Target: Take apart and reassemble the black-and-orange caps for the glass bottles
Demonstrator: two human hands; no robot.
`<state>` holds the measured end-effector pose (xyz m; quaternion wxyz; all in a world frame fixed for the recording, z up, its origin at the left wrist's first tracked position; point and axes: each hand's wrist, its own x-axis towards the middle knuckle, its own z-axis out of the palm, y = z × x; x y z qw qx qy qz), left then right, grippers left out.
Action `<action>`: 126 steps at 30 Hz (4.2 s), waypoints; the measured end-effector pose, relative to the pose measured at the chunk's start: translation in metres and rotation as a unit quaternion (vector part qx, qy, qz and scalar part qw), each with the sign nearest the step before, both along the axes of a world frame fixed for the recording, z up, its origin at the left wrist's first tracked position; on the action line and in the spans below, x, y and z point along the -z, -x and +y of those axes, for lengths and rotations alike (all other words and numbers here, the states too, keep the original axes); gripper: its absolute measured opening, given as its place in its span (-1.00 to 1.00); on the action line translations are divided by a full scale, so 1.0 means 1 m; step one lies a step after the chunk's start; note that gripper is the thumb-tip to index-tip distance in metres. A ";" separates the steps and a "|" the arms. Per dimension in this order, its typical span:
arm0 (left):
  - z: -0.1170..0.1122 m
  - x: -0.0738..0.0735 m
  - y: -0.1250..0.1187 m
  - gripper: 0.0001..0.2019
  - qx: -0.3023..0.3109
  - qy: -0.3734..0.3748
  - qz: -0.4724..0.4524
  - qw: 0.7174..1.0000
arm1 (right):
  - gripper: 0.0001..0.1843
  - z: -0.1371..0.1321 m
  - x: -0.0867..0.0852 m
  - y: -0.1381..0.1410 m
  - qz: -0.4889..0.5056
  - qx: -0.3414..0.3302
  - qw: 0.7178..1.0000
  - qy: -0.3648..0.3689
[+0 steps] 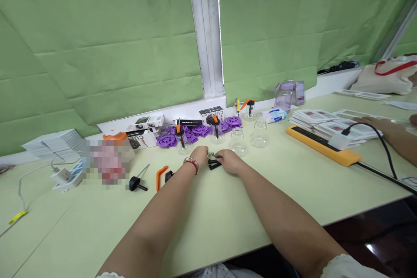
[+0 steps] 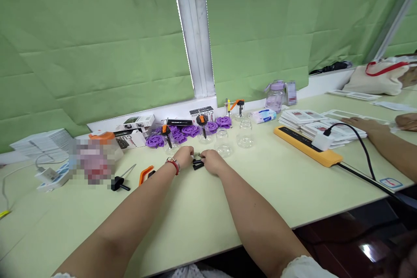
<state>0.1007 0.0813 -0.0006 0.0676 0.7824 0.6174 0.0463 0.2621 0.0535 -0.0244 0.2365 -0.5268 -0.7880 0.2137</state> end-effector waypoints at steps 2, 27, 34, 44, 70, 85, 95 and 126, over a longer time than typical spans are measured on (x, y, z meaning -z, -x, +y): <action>0.000 0.002 0.000 -0.85 0.005 -0.001 -0.012 1.000 | -0.75 -0.001 -0.001 0.000 -0.004 -0.002 1.000 -0.001; -0.097 -0.044 0.112 -0.63 -0.152 0.067 0.019 0.986 | -0.69 -0.008 0.000 0.012 0.008 0.032 0.998 -0.062; -0.111 -0.036 0.105 -0.70 -0.143 0.057 0.006 0.988 | -0.68 -0.025 -0.012 0.025 0.043 -0.014 0.991 -0.123; -0.113 -0.027 0.113 -0.59 0.030 -0.023 -0.260 0.965 | -0.61 -0.057 -0.020 0.049 0.101 -0.135 0.983 -0.075; -0.123 -0.034 0.114 -0.44 0.183 0.186 -0.391 0.882 | -0.68 -0.068 -0.007 0.061 0.252 -0.259 0.912 0.192; -0.123 -0.048 0.159 -0.47 0.115 0.101 -0.729 0.668 | -0.68 -0.050 -0.021 0.079 -0.061 -0.027 0.988 -0.141; -0.102 -0.031 0.154 -0.72 -0.071 0.011 -0.803 0.592 | -0.68 -0.037 -0.014 0.143 -0.287 -0.050 0.946 -0.142; -0.085 -0.025 0.153 -0.64 -0.052 -0.195 -0.804 0.559 | -0.69 -0.061 -0.031 0.172 0.516 -0.064 0.788 0.331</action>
